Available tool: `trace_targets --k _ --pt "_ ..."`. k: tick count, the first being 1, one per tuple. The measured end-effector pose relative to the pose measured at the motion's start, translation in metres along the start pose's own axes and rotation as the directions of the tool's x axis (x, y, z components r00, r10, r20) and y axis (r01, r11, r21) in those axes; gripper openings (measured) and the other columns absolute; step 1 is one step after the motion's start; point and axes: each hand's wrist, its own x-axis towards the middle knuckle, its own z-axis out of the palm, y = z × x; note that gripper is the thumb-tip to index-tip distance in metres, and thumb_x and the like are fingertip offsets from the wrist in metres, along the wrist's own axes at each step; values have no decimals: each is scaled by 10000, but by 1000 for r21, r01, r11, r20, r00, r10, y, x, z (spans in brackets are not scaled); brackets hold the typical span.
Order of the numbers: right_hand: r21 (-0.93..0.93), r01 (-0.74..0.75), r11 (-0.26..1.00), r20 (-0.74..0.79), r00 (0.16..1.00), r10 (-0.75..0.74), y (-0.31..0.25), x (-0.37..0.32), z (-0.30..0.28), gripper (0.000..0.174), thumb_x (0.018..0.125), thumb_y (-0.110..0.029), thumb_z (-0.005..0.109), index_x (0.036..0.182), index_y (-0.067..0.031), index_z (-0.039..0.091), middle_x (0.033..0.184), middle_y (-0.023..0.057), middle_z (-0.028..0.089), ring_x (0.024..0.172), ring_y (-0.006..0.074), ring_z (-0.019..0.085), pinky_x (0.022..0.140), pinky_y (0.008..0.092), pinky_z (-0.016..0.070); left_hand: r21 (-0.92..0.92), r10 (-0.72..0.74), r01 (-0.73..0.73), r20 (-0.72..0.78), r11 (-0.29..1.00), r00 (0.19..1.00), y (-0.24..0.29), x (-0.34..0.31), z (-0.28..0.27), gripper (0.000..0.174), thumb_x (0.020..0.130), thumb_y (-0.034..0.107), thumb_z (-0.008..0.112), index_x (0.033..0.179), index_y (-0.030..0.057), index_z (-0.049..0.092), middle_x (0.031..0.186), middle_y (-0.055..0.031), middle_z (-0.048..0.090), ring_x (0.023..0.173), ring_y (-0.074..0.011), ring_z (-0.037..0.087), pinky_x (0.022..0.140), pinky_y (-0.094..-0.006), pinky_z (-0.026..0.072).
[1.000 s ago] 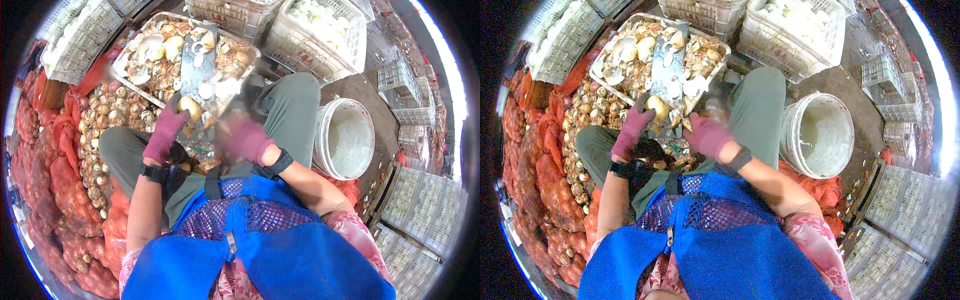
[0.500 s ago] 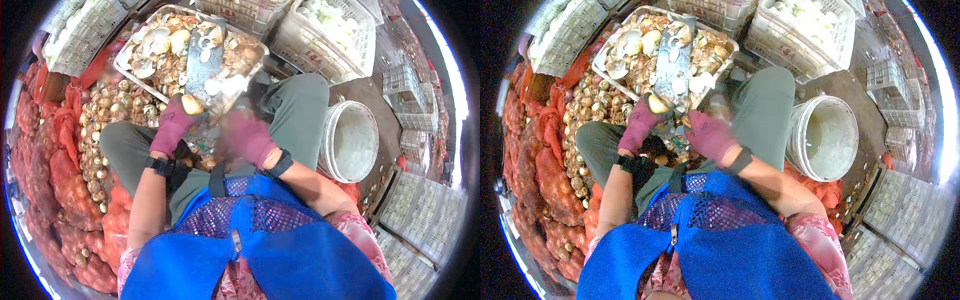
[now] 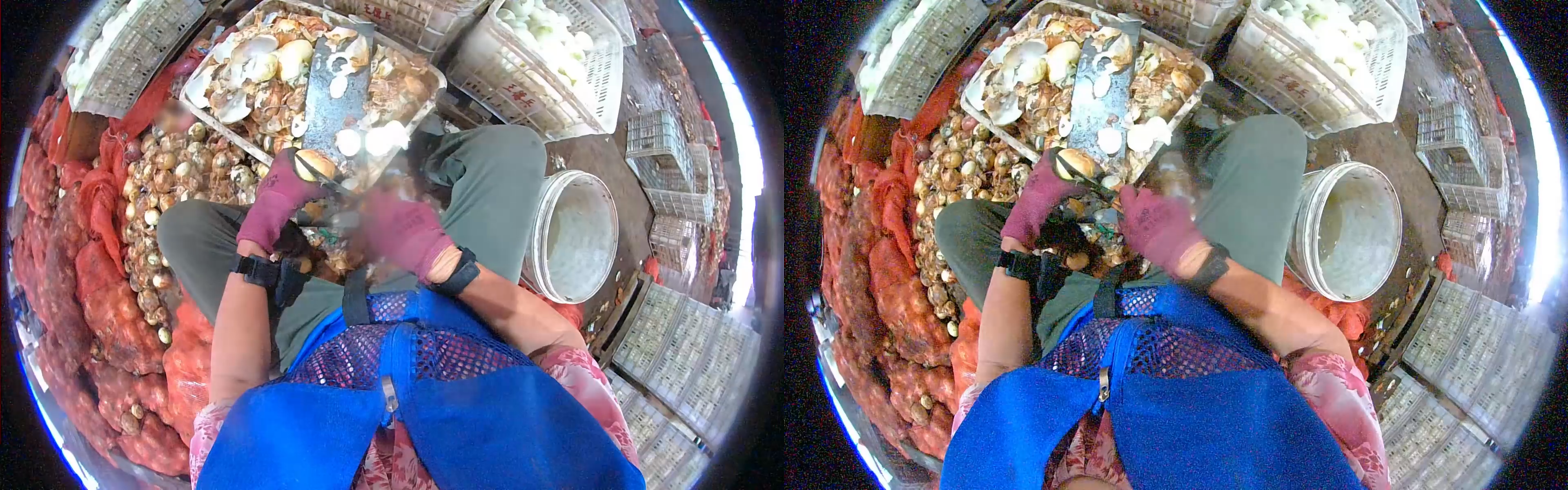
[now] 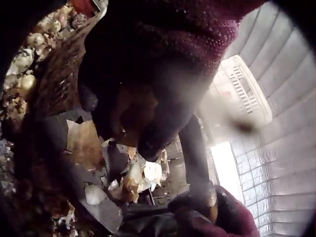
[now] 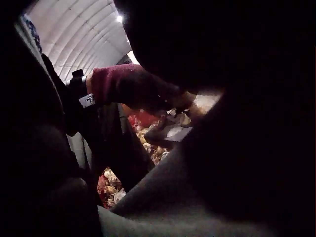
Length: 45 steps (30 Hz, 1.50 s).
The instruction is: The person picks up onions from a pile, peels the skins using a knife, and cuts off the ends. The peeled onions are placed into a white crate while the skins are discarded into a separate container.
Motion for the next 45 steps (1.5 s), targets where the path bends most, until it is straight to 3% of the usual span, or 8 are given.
trace_targets --k 14,24,28,30,34,38,42,45 --pt "11 -168 986 250 955 160 -16 28 -48 402 879 -140 480 1233 36 407 950 174 640 828 298 656 683 411 519 -146 53 -46 43 988 998 42 -22 -15 606 590 260 825 1051 -27 556 970 -150 646 909 -256 623 818 -327 481" --pt "-77 22 997 161 987 -9 7 20 -24 582 821 -76 517 1339 106 327 974 172 650 887 290 648 732 406 522 -73 25 -25 -1 997 1000 22 -8 -4 693 562 300 849 1097 -18 543 1031 -167 627 951 -278 622 816 -345 492" --pt "36 -139 990 227 965 128 9 19 -15 572 852 -236 526 1300 85 374 1028 215 628 986 315 621 790 414 510 -13 -33 34 65 999 997 15 -8 1 735 659 272 830 1228 -22 469 1155 -152 585 1034 -217 581 862 -316 479" --pt "221 -249 943 310 935 174 14 17 -7 516 900 -344 466 1223 57 424 1018 235 622 987 363 607 799 454 495 94 102 -84 -215 992 971 17 -20 4 819 678 412 787 1288 -19 451 1232 -225 528 1140 -327 533 939 -382 439" --pt "303 -215 928 106 976 191 34 0 28 476 923 -399 422 1150 17 461 976 247 620 956 397 599 796 493 477 25 255 -254 -94 967 962 19 -32 -10 682 845 354 659 1359 -3 389 1315 -218 479 1198 -299 497 999 -366 398" --pt "425 -120 897 99 991 86 43 16 33 412 929 -388 431 1052 -1 495 998 254 615 943 391 602 802 479 483 227 189 -183 -8 957 982 16 -35 -11 644 868 333 636 1365 8 386 1309 -198 497 1194 -297 506 971 -374 425" --pt "334 -90 938 123 991 52 37 11 28 416 921 -392 452 1036 8 473 1003 245 620 927 385 610 778 474 486 162 383 -354 -221 921 897 16 -31 -1 641 863 321 645 1361 12 386 1291 -204 508 1179 -307 519 984 -377 415" --pt "339 -113 934 59 993 99 34 9 32 418 918 -390 462 1050 6 463 1007 241 621 916 381 616 764 475 489 288 349 -292 -170 912 922 12 -24 10 618 867 322 641 1342 7 401 1277 -210 517 1166 -318 527 974 -378 418"
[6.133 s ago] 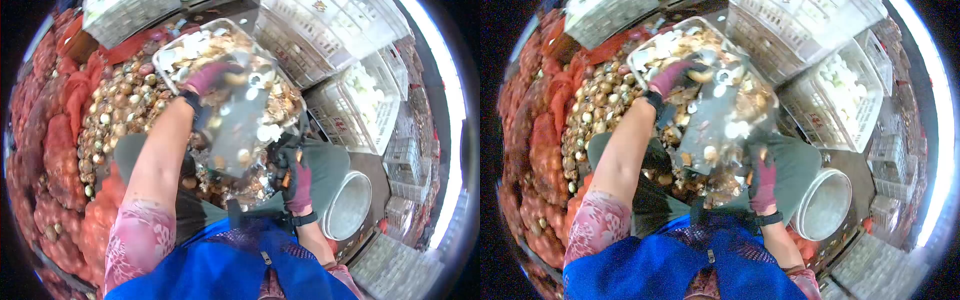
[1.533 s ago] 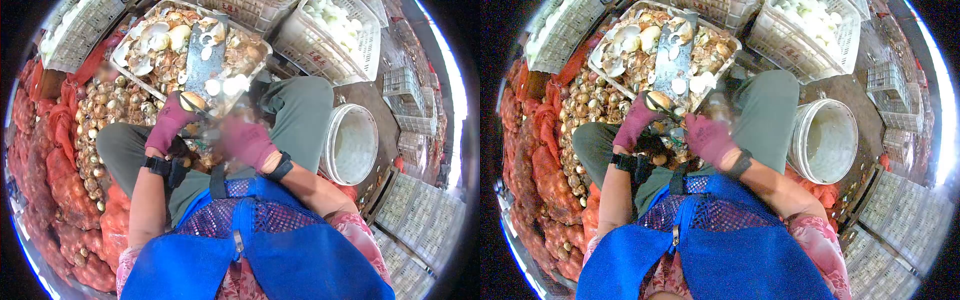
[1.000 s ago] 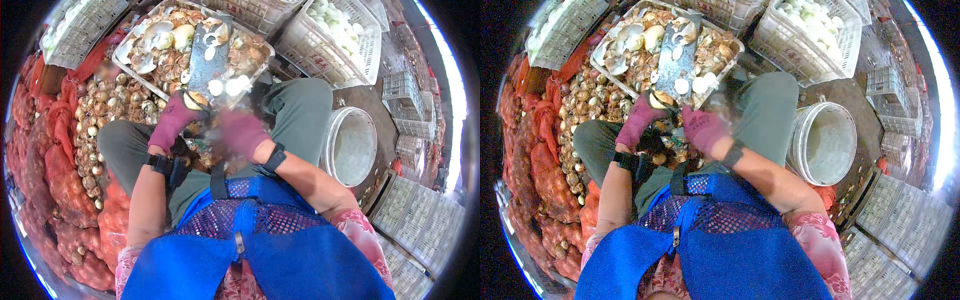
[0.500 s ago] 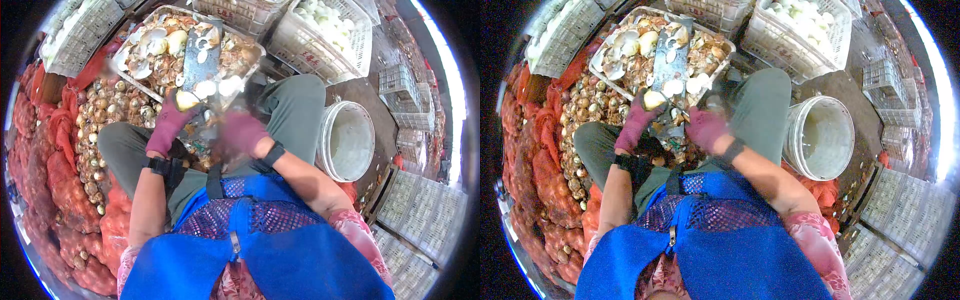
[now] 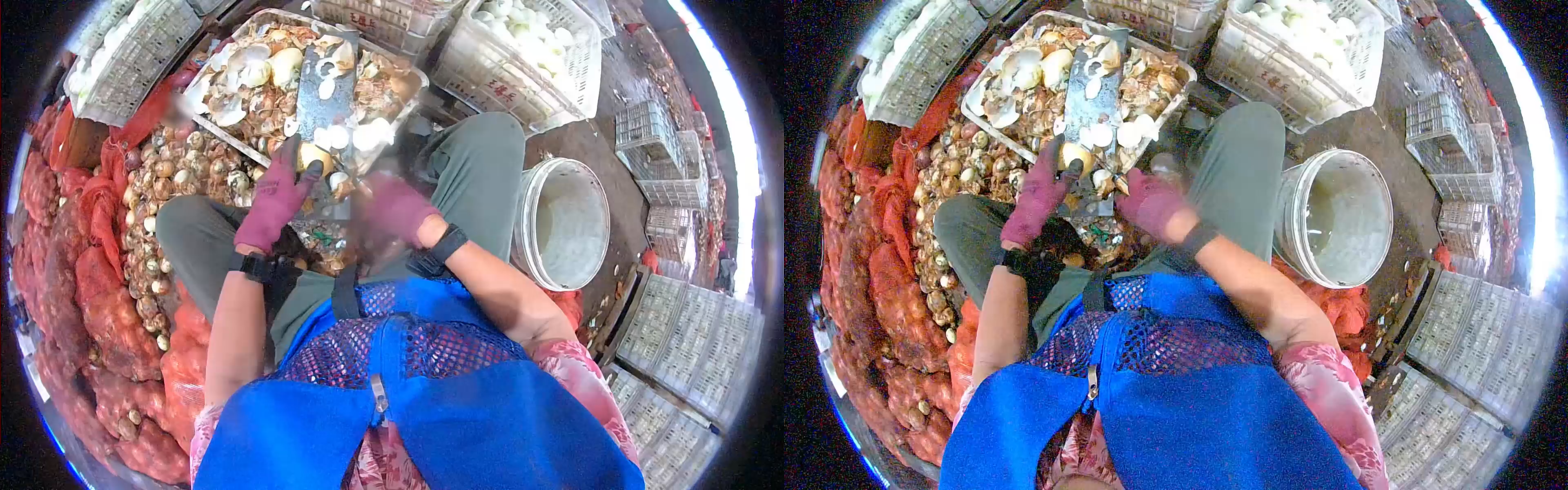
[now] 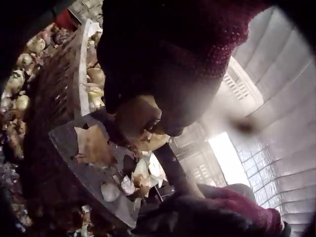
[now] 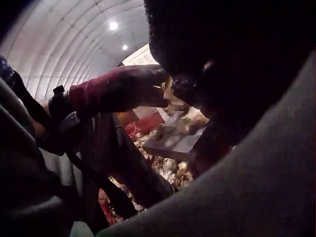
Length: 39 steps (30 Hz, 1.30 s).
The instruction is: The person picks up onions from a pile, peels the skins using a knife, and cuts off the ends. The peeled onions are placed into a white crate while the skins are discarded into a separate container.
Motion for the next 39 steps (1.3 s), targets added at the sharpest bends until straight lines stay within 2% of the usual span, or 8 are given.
trace_targets --k 8,11,14,16,22,29,31,39 --pt "-43 165 985 -92 981 -168 -13 -13 -24 407 924 -389 454 1082 -14 465 931 281 628 908 414 615 791 485 485 -120 -144 155 96 981 985 4 -2 -10 746 818 466 665 1313 -31 410 1289 -250 489 1168 -338 517 972 -397 410" --pt "275 -94 957 -31 994 107 -40 -15 -36 345 935 -295 449 1134 -16 492 966 274 598 912 419 614 791 497 489 -14 -69 69 25 997 997 -2 -7 -5 735 864 504 589 1349 -8 380 1320 -252 456 1195 -371 484 991 -415 392" --pt "108 -161 981 52 986 156 -43 -16 -43 345 946 -284 432 1164 -24 493 998 291 587 919 427 612 796 505 486 73 -44 41 39 996 998 -5 -4 4 634 936 461 478 1357 2 361 1279 -263 470 1171 -412 481 971 -438 406" --pt "-255 212 943 75 977 -199 -41 -20 -44 325 943 -249 434 1163 -20 502 1024 291 571 901 427 620 796 503 488 52 -54 51 52 997 997 -2 -5 5 629 935 458 481 1353 2 365 1270 -264 476 1161 -413 488 961 -439 414" --pt "40 -28 999 39 999 26 -18 4 -7 370 869 -93 484 1232 -25 507 998 213 523 869 404 629 738 481 513 113 -26 22 33 993 999 10 -5 3 582 950 441 458 1323 -3 399 1235 -270 510 1078 -440 533 921 -441 436" --pt "-517 284 807 -78 924 -375 -45 -26 -19 380 946 -314 446 1124 22 461 959 287 608 873 431 621 756 523 487 -264 -416 395 -29 880 909 23 12 4 663 933 536 426 1215 -61 487 1162 -295 558 1089 -435 536 897 -451 436" --pt "290 -341 894 112 940 322 -62 -26 -26 433 950 -398 420 1065 18 449 951 312 620 903 434 612 768 524 480 -211 -555 552 52 806 830 27 17 1 664 932 538 430 1196 -68 489 1145 -304 563 1083 -427 542 893 -447 432" --pt "53 79 995 80 993 -83 -35 -48 -17 410 947 -372 425 1078 16 451 948 297 624 901 423 619 760 515 480 -497 -613 560 70 663 787 4 24 16 710 907 561 475 1248 -61 468 1167 -290 563 1080 -398 554 907 -418 430"
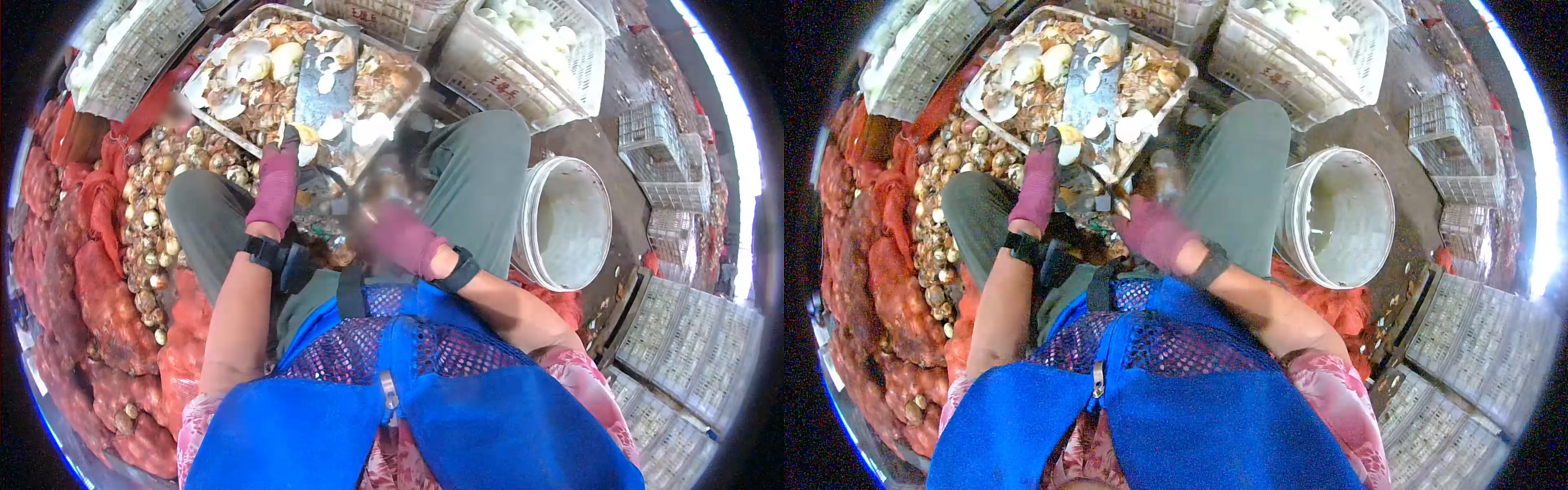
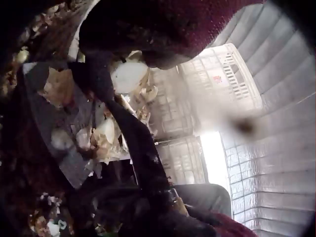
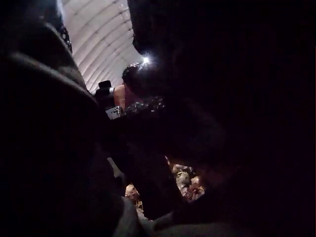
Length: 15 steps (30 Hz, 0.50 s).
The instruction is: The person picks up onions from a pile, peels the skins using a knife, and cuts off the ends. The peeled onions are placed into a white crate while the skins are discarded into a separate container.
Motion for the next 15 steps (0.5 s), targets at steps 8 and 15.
trace_targets --k 8,15 --pt "-135 -217 967 -111 973 203 -27 4 -14 393 930 -338 443 1129 0 453 982 272 614 909 411 611 728 496 488 70 78 -82 54 994 995 -6 1 -6 697 914 553 453 1322 -11 433 1204 -278 558 1128 -396 535 939 -408 421" --pt "-224 -214 951 -119 974 191 -30 4 -8 471 953 -366 399 1201 34 420 1045 217 606 884 359 623 789 480 478 188 141 -149 58 971 988 11 -18 -7 622 937 497 449 1362 44 417 1257 -230 549 1150 -365 535 950 -401 419"
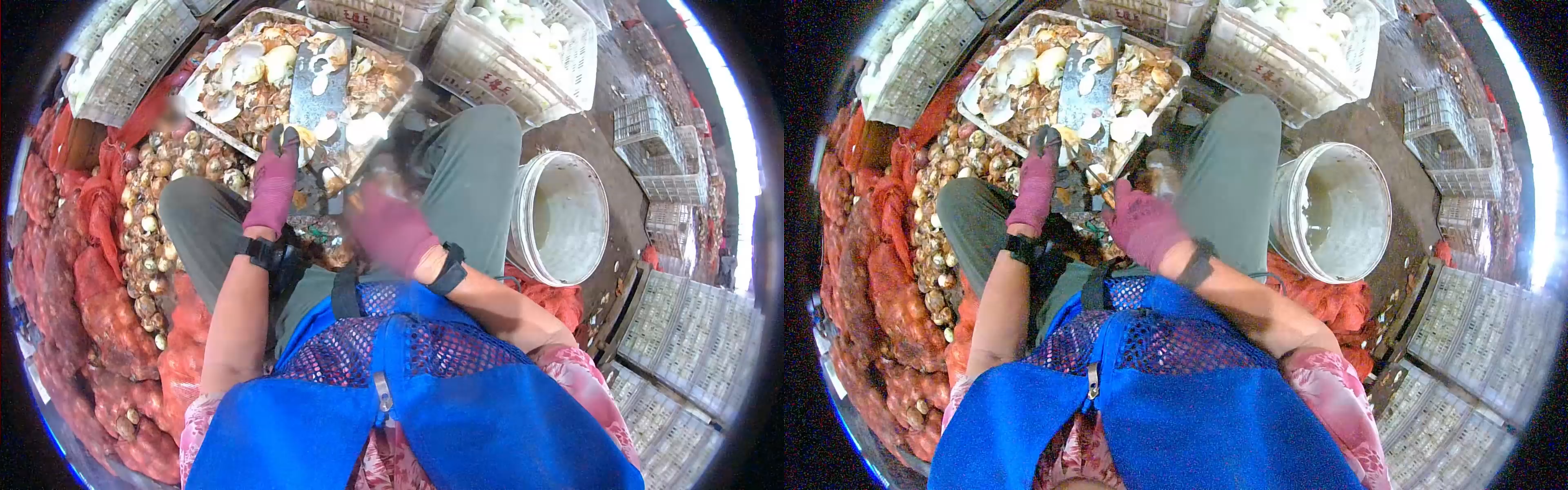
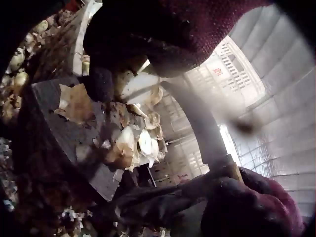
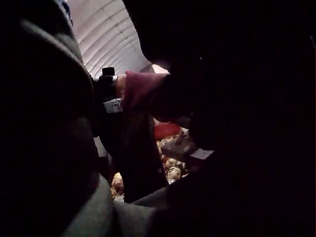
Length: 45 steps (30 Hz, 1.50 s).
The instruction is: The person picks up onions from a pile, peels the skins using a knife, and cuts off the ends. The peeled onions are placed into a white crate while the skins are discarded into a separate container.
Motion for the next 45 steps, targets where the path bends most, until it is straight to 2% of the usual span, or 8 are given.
trace_targets --k 17,26,31,34,38,40,43,45 --pt "-109 99 989 -155 981 -116 -2 2 3 412 918 -276 468 1185 35 423 885 182 623 779 319 644 693 434 507 26 85 -84 -55 996 995 10 -8 1 612 938 512 444 1327 40 467 1159 -261 590 1096 -388 562 925 -414 439" --pt "38 -62 997 -128 990 66 8 15 4 333 927 -305 463 1066 -5 421 897 217 627 774 382 635 684 491 493 -34 58 -59 -30 998 998 11 -7 4 611 922 505 493 1334 54 474 1172 -272 579 1088 -389 567 920 -411 440" --pt "68 6 998 -102 995 1 32 25 37 318 918 -241 470 1153 -32 424 981 262 601 883 391 614 736 489 489 301 251 -244 17 922 968 3 -10 10 582 926 506 476 1375 138 435 1213 -305 492 1042 -445 556 903 -444 447" --pt "-134 263 955 -86 957 -275 44 21 32 349 889 -127 469 1221 -27 428 1023 265 556 927 400 594 759 462 495 211 226 -229 35 950 973 4 -11 5 547 938 488 460 1387 179 421 1213 -300 481 1096 -435 522 939 -447 421" --pt "-102 286 953 -217 928 -302 58 27 50 410 853 -51 464 1262 -32 435 1021 247 523 949 404 579 777 437 498 56 305 -309 63 949 950 -7 -15 -9 528 949 459 461 1386 165 426 1191 -259 526 1143 -382 513 971 -420 399" --pt "152 216 964 -184 965 -187 59 27 50 392 853 -66 466 1244 -34 459 970 226 525 977 391 572 796 432 493 -37 312 -310 90 950 946 -14 -14 -16 519 954 446 463 1385 160 428 1170 -239 550 1146 -354 519 977 -411 393" --pt "-73 258 963 -105 959 -265 59 29 48 404 860 -70 461 1261 -32 450 1032 239 532 1011 388 565 816 437 490 -361 63 1 166 933 984 -30 -9 -33 417 966 305 503 1361 174 478 1050 -88 619 903 -150 603 769 -290 500" --pt "-109 350 930 -155 919 -364 57 25 46 377 877 -97 459 1246 -22 453 1051 240 533 1005 395 570 805 449 491 -454 119 -52 120 890 986 -51 -1 -35 390 959 237 521 1336 143 508 1029 -32 604 827 -94 592 685 -240 506"
